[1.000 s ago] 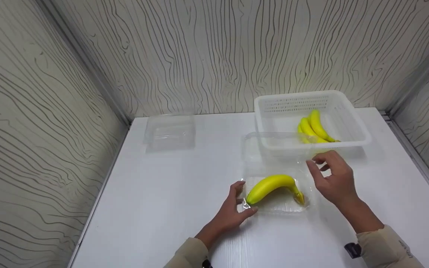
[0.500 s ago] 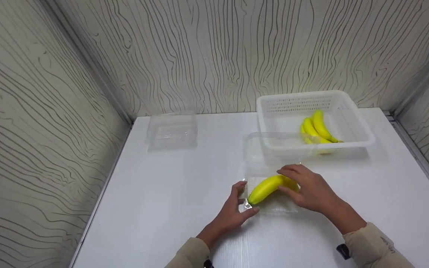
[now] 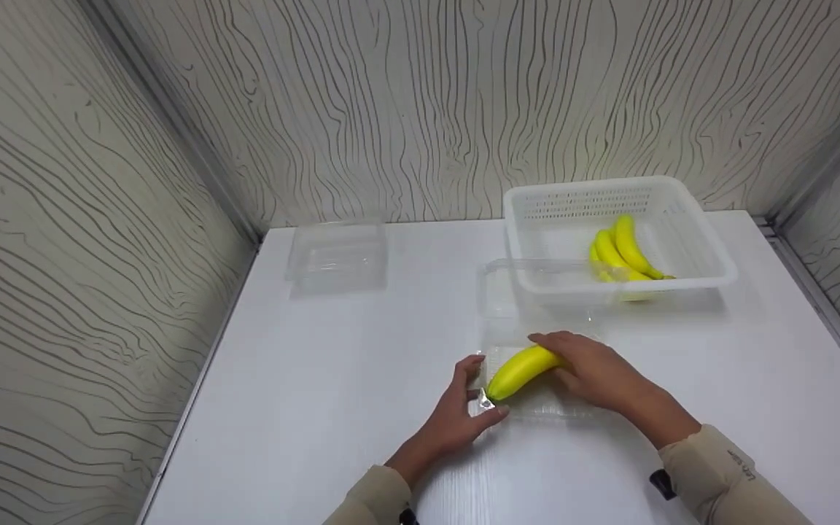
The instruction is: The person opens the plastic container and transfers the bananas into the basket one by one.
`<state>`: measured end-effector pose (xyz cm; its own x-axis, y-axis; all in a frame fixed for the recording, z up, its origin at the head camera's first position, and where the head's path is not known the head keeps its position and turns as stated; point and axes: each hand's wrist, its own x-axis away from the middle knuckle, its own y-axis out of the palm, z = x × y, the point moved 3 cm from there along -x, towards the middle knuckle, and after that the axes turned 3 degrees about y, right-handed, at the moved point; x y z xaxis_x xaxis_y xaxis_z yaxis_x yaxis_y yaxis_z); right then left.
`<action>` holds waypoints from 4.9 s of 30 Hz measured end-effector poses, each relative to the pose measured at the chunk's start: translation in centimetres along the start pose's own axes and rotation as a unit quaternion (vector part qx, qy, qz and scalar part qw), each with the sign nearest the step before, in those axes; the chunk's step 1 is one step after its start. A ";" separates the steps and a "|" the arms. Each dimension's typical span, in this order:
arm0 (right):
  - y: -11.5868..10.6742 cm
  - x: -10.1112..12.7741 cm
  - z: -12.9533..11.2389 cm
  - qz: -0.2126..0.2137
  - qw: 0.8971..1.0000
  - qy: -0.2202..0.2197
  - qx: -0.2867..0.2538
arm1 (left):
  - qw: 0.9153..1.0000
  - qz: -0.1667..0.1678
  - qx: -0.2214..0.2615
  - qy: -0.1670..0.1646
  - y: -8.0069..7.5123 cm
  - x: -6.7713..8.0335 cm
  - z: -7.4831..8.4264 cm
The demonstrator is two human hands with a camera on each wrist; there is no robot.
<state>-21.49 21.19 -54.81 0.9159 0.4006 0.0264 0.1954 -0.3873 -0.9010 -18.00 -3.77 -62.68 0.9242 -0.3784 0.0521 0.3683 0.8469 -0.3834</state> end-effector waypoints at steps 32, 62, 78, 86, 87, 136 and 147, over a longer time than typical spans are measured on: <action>-0.1 -1.0 -0.1 0.010 0.999 0.009 -0.036 | 1.000 0.003 -0.004 -0.005 -0.1 0.1 0.0; 0.2 -0.8 0.4 0.022 0.999 0.015 -0.039 | 1.000 0.003 -0.008 0.000 0.0 0.0 0.0; -1.1 0.6 0.7 0.050 0.996 0.048 -0.059 | 1.000 0.004 -0.007 0.027 0.2 -0.2 -0.1; -2.6 0.9 0.3 0.069 0.995 0.048 -0.060 | 0.999 0.022 -0.030 0.028 0.5 -0.3 0.1; -2.8 0.9 0.3 0.071 0.994 0.049 -0.064 | 0.999 0.026 -0.032 0.023 0.6 -0.3 0.0; -12.9 3.1 3.6 0.197 0.962 0.109 -0.154 | 0.992 0.126 -0.016 0.019 -2.7 1.6 -1.8; -13.9 1.2 5.7 0.219 0.944 0.153 -0.192 | 0.993 0.115 -0.013 0.029 -2.9 1.6 -1.5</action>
<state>-25.13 31.73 -44.75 0.9854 -0.1031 -0.1354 -0.1661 -0.7560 -0.6331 -17.73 -7.37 -62.86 0.9759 -0.1975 -0.0931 0.1445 0.9038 -0.4028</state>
